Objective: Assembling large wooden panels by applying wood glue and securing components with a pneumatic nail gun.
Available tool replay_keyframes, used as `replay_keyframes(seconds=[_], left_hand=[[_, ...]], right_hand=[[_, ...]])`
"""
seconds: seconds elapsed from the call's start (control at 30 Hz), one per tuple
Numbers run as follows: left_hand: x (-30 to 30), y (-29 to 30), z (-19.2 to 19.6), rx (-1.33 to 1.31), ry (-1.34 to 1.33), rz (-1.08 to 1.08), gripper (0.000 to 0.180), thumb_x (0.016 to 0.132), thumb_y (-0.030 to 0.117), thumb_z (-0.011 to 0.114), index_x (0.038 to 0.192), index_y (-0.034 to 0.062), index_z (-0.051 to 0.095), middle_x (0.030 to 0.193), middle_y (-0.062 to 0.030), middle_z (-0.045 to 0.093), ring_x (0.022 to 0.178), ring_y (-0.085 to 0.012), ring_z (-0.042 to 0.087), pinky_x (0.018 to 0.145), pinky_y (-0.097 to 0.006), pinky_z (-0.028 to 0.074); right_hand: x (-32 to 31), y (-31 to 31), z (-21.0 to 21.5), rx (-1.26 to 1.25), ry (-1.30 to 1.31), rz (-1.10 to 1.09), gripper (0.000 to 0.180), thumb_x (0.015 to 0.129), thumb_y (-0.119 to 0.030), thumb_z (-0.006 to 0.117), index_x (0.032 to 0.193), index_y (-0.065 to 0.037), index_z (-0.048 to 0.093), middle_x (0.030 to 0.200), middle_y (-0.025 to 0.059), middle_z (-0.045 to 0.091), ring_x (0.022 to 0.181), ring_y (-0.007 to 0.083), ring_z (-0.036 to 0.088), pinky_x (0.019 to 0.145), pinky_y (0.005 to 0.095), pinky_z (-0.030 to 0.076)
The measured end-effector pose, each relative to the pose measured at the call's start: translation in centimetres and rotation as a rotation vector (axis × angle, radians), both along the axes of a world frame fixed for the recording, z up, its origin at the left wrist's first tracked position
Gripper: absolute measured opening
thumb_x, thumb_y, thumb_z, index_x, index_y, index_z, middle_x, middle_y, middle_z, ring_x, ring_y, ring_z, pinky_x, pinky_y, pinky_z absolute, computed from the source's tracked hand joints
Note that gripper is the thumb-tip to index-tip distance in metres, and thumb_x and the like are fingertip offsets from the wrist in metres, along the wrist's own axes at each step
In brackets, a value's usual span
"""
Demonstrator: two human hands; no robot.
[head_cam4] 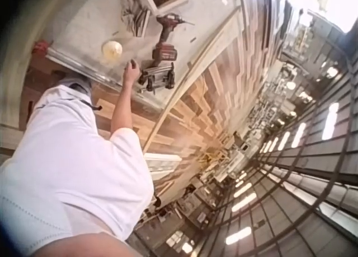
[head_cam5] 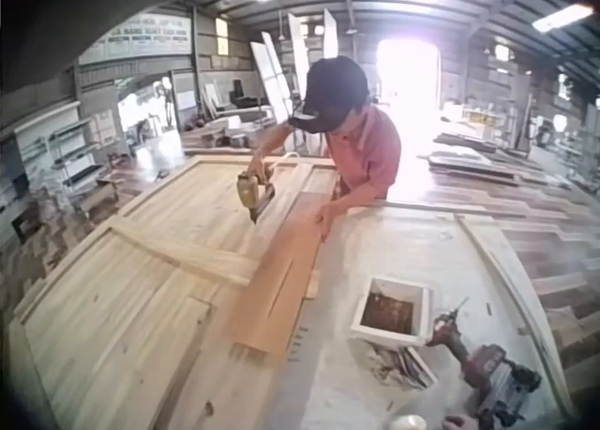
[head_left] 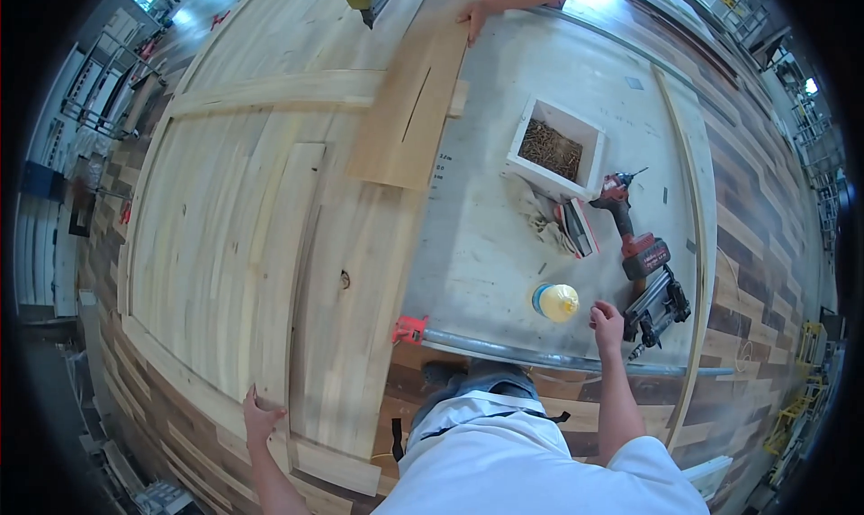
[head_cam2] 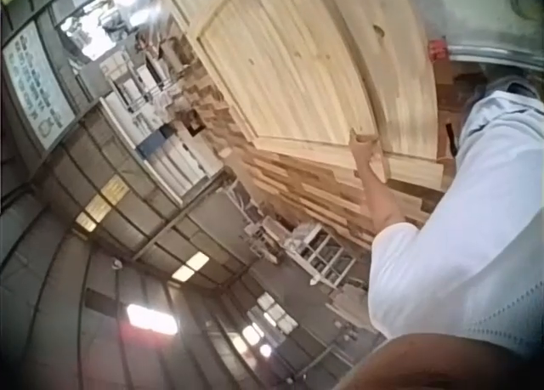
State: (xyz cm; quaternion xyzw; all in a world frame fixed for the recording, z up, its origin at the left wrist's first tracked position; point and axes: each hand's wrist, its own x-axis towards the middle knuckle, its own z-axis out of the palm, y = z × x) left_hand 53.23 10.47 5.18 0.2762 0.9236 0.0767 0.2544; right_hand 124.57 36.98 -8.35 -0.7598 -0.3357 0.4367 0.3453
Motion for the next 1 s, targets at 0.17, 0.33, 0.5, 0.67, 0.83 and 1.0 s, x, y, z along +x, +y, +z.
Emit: replay_keyframes(seconds=[0.17, 0.33, 0.5, 0.67, 0.83, 1.0], left_hand=[[-1.1, -1.7, -0.5, 0.102, 0.161, -0.022, 0.09, 0.048, 0.019, 0.092, 0.126, -0.0001, 0.051, 0.113, -0.0172, 0.057, 0.109, -0.0317, 0.056, 0.093, -0.042, 0.048], [2.7, 3.8, 4.7, -0.117, 0.406, -0.214, 0.047, 0.06, 0.027, 0.085, 0.091, 0.0029, 0.059, 0.09, -0.0149, 0.063, 0.083, -0.0353, 0.063, 0.066, -0.044, 0.05], [7.8, 8.7, 4.8, 0.028, 0.566, -0.265, 0.042, 0.071, 0.013, 0.072, 0.111, 0.0103, 0.059, 0.105, -0.0131, 0.059, 0.085, -0.034, 0.063, 0.067, -0.046, 0.051], [9.8, 10.4, 0.9, 0.01, 0.582, -0.401, 0.074, 0.072, 0.01, 0.07, 0.14, 0.0185, 0.042, 0.127, -0.012, 0.051, 0.103, -0.0326, 0.057, 0.08, -0.045, 0.05], [11.1, 11.0, 0.1, -0.033, 0.51, -0.333, 0.086, 0.074, 0.014, 0.07, 0.149, 0.021, 0.03, 0.141, -0.0144, 0.041, 0.116, -0.0337, 0.047, 0.095, -0.044, 0.044], [9.2, 12.0, -0.4, 0.056, 0.408, -0.235, 0.095, 0.064, 0.033, 0.077, 0.147, 0.0186, 0.034, 0.134, -0.0159, 0.044, 0.118, -0.036, 0.045, 0.099, -0.045, 0.041]], right_hand=[[-0.7, 0.3, 0.3, -0.002, 0.032, 0.006, 0.026, 0.087, -0.013, 0.065, 0.111, -0.002, 0.066, 0.095, 0.0042, 0.067, 0.078, 0.011, 0.062, 0.064, 0.0252, 0.053], [-0.8, 0.4, 1.5, 0.005, -0.011, -0.01, 0.027, 0.088, -0.013, 0.063, 0.112, -0.001, 0.065, 0.096, 0.0043, 0.066, 0.078, 0.0108, 0.062, 0.064, 0.0248, 0.052], [-1.2, 0.9, 2.7, 0.024, 0.002, 0.019, 0.028, 0.089, -0.013, 0.063, 0.114, -0.001, 0.063, 0.092, 0.0031, 0.064, 0.076, 0.0099, 0.06, 0.063, 0.0242, 0.052], [-1.4, 0.9, 3.7, 0.032, 0.005, 0.021, 0.029, 0.088, -0.014, 0.064, 0.115, -0.003, 0.063, 0.089, 0.0016, 0.062, 0.074, 0.0094, 0.058, 0.063, 0.0243, 0.052], [-0.4, 0.3, 3.1, 0.006, 0.033, -0.003, 0.027, 0.088, -0.012, 0.064, 0.113, -0.004, 0.062, 0.089, 0.0021, 0.063, 0.072, 0.0102, 0.059, 0.062, 0.0254, 0.052], [-1.4, 0.7, 3.0, -0.03, 0.052, 0.002, 0.027, 0.087, -0.012, 0.065, 0.112, -0.005, 0.063, 0.089, 0.0019, 0.064, 0.072, 0.0104, 0.06, 0.061, 0.0258, 0.053]])
